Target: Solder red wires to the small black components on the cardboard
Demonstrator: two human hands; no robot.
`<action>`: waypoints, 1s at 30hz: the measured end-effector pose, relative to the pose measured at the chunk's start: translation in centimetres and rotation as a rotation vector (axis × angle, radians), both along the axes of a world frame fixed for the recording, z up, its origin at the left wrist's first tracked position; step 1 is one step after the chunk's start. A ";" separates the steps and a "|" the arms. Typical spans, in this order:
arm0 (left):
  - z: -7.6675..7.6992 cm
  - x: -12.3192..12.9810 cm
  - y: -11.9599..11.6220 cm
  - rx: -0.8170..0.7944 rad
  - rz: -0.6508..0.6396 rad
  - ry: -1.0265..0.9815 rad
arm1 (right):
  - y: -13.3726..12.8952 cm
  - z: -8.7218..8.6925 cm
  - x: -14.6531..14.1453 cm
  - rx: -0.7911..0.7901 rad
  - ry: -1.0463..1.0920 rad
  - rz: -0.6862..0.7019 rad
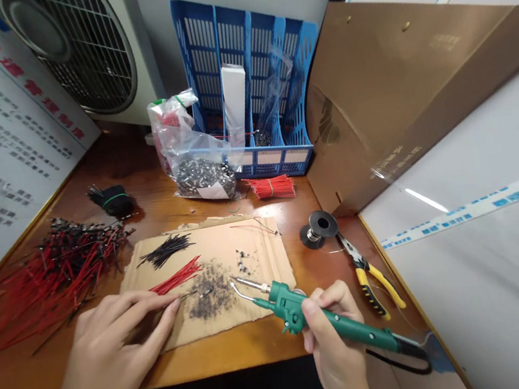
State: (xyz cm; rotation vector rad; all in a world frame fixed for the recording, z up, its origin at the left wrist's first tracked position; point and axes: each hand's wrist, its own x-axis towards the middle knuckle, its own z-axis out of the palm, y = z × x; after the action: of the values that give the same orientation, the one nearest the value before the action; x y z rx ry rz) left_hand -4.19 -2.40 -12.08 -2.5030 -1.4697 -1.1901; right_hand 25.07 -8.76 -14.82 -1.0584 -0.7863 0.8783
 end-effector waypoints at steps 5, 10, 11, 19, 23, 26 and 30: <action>-0.1 0.1 -0.3 -0.014 0.033 0.016 | 0.2 1.3 -0.1 -0.065 0.054 -0.033; 0.0 0.3 -0.6 -0.008 0.066 0.044 | 0.3 1.8 0.1 -0.118 0.096 -0.062; 0.0 0.3 -0.6 -0.005 0.071 0.052 | 0.4 1.9 0.1 -0.120 0.103 -0.073; 0.8 0.6 -1.5 0.063 0.082 0.046 | 0.5 1.0 -0.8 -0.086 0.028 -0.153; 3.6 3.5 -3.3 -0.069 -0.151 -0.057 | -0.4 -0.8 -1.1 -0.066 -0.105 -0.151; 5.1 6.9 -3.8 -0.133 -0.353 -0.132 | -1.0 -1.2 -1.3 -0.080 -0.161 -0.104; 5.0 10.8 -2.8 -0.142 -0.453 -0.020 | -0.9 -0.6 -1.8 -0.108 -0.181 -0.136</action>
State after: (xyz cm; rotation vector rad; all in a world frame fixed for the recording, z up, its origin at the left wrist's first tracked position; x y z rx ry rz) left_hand 6.65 -5.23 -7.11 -3.0402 -1.0501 -1.1931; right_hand 23.29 -9.67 -15.39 -1.2851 -0.8139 0.7220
